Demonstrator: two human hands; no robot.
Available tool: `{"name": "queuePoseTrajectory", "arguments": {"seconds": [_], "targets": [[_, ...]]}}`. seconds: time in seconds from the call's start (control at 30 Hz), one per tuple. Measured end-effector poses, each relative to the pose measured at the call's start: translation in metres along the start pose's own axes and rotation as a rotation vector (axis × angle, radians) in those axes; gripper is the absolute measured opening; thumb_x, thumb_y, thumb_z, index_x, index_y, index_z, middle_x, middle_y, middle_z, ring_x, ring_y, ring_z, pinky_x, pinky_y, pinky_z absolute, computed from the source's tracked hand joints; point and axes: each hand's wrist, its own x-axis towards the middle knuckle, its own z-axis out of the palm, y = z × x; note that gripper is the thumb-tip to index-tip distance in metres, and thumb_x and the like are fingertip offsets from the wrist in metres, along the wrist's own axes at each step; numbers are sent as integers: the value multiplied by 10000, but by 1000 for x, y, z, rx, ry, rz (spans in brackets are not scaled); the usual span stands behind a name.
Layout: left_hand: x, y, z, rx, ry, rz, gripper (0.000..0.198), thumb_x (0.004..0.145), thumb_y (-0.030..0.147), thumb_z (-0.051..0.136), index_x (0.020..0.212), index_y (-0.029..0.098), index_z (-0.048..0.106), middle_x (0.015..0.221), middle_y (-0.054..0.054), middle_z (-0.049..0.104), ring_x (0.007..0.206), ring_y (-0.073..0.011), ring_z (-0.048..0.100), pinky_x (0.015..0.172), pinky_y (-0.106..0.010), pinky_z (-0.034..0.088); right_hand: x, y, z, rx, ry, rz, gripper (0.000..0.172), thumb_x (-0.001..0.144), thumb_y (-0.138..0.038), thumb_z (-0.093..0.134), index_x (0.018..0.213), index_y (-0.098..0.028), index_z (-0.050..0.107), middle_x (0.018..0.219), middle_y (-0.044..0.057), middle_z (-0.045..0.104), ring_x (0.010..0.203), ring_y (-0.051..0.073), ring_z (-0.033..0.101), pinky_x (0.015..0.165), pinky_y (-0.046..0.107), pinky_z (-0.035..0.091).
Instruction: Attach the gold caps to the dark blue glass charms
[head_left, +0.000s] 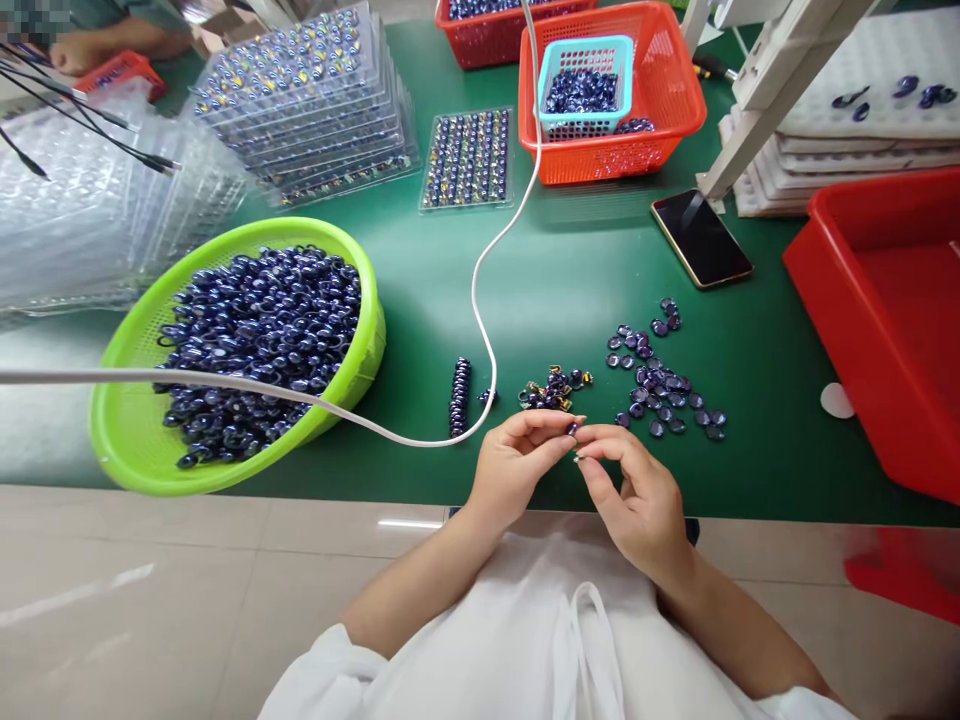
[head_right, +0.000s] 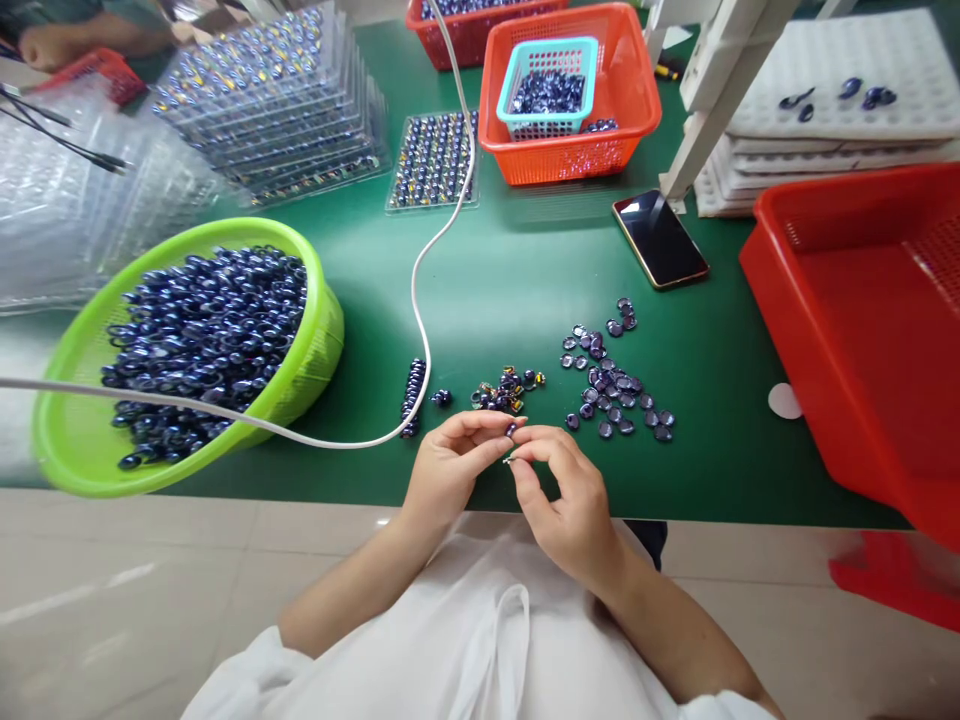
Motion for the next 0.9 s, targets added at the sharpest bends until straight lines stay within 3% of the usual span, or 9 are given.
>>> {"name": "queuePoseTrajectory", "arguments": {"seconds": [0.2,0.27,0.37,0.57,0.77,0.9], "targets": [[1,8,-15,588,-189,340,230,887,155,662,1094,173,761,1040,-95,766,931,-186,730,851,-300,592,6,3,-10,-145,-118,-204,202,896,-64,586,1025,-219,582,1081,85,682,1031,211,663,904,377,522],[2,13,-18,681,-284,375,274,907,136,621,1152,161,742,1010,-100,764,910,-179,720,841,-295,584,9,2,-14,-134,-163,-218,197,898,-65,582,1018,-221,582,1028,69,687,975,200,664,863,364,522],[1,16,-18,655,-357,291,272,917,147,614,1159,158,737,1007,-101,756,915,-181,714,833,-289,580,12,1,-18,-68,-170,-111,157,914,-90,578,980,-230,596,965,37,687,929,181,657,836,336,513],[-1,2,-15,331,-240,127,224,842,221,755,1062,187,775,965,-75,757,898,-186,713,842,-299,585,11,3,-16,122,-84,240,92,939,-207,609,858,-247,630,855,-1,623,805,153,595,732,287,475],[-1,-6,-15,333,-201,266,173,820,198,786,988,233,809,889,-45,764,831,-158,690,777,-263,558,9,6,-8,261,-37,412,49,904,-272,678,885,-254,638,823,-20,609,749,131,575,679,251,460],[-1,-5,-15,408,-201,335,198,834,174,772,1019,237,801,901,-45,777,835,-161,705,776,-265,558,11,5,-10,272,-57,447,79,903,-288,676,854,-239,637,813,-19,607,748,129,571,683,243,458]]}}
